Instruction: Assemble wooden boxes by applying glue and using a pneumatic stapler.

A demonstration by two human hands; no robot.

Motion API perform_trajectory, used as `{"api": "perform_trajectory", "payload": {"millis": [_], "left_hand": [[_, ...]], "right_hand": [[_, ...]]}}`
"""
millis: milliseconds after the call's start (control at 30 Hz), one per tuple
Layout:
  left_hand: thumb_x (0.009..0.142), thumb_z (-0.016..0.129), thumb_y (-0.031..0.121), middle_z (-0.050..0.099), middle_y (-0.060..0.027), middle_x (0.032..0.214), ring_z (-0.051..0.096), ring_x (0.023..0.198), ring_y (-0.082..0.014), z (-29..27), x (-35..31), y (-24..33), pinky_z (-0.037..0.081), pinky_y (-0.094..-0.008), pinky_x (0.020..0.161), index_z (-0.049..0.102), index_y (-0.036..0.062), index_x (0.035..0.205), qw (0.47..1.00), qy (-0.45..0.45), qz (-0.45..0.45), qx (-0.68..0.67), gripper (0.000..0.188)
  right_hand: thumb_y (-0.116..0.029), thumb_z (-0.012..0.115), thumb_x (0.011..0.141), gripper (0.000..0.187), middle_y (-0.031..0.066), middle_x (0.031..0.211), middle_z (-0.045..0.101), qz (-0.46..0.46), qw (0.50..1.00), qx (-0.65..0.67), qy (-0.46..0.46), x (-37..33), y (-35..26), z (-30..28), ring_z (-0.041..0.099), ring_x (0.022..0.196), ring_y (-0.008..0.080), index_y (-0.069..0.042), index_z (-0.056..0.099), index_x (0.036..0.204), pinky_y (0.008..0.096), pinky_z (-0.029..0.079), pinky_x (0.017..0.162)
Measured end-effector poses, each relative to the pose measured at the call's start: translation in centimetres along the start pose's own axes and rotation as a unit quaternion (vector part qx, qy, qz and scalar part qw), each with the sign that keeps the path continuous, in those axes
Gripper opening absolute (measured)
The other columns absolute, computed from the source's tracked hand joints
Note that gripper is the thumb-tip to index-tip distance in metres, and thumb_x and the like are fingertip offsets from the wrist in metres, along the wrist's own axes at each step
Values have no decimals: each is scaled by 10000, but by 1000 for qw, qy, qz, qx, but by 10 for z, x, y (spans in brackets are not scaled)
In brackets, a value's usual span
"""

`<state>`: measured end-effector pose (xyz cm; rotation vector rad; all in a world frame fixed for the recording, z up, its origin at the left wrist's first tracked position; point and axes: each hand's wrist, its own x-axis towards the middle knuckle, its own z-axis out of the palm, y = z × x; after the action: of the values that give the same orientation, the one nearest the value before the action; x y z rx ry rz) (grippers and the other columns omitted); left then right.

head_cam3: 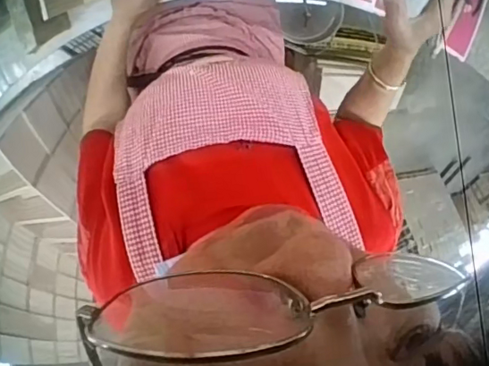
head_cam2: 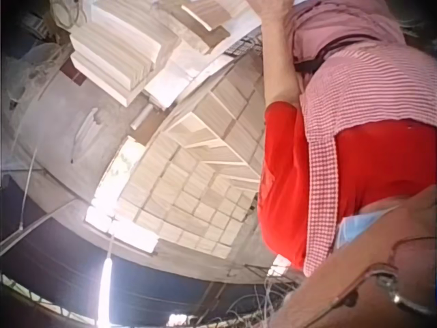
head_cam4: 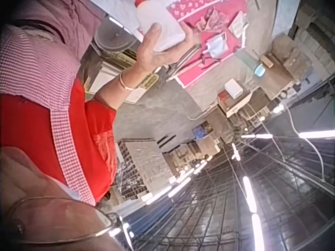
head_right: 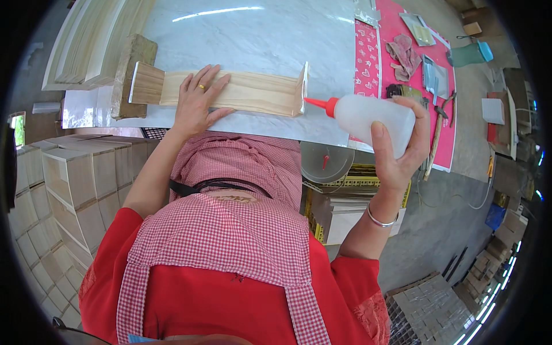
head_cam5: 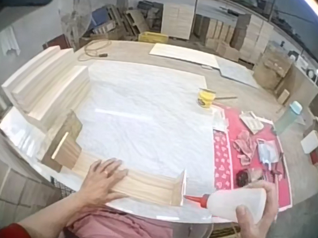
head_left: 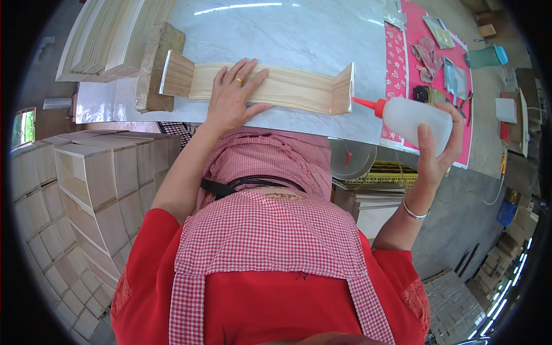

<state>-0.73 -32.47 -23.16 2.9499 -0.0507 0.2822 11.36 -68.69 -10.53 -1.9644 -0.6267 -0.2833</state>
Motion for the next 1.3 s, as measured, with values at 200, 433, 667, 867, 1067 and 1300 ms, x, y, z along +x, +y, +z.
{"api": "perform_trajectory", "payload": {"millis": [200,433,667,867,1067,1300], "left_hand": [[827,666,508,376,-103,1512,319,1408,-310,-1,8,2,215,-525,1147,483,178,1421,1000,23,8,-12,704],[822,694,468,362,-158,1512,308,1411,-351,-3,-7,5,222,-570,1131,480,137,1415,998,14,-64,-18,712],[788,755,384,434,-173,1449,413,1337,-389,-26,4,7,341,-580,1061,544,84,1306,993,49,2,-110,635],[769,763,325,644,-132,1129,602,1041,-342,-173,29,-78,463,-441,904,654,58,1076,953,282,-95,47,421],[799,686,574,564,-175,1305,522,1219,-352,-279,42,-281,429,-502,987,662,7,1151,823,196,-472,246,668],[641,754,710,506,-202,1405,437,1340,-360,-301,25,-358,342,-565,1062,656,-10,1175,784,70,-611,85,902]], "right_hand": [[-170,744,829,432,120,1118,594,57,987,135,70,-5,12,2,577,1024,198,0,533,1166,333,461,906],[-177,764,823,423,123,1111,577,66,978,54,189,34,116,63,551,1030,220,-12,519,1126,338,441,928],[-333,808,752,479,126,908,572,112,938,-261,198,103,244,71,558,866,280,-14,515,956,395,464,808],[-310,716,850,386,163,927,584,105,954,-263,101,117,238,76,564,860,300,15,525,931,388,463,794],[-174,663,901,310,179,1080,592,24,971,-212,107,93,168,66,581,986,298,38,554,1099,376,479,880],[-159,667,906,331,151,1088,621,15,966,-227,121,49,179,45,598,995,258,50,577,1146,343,487,855]]}}
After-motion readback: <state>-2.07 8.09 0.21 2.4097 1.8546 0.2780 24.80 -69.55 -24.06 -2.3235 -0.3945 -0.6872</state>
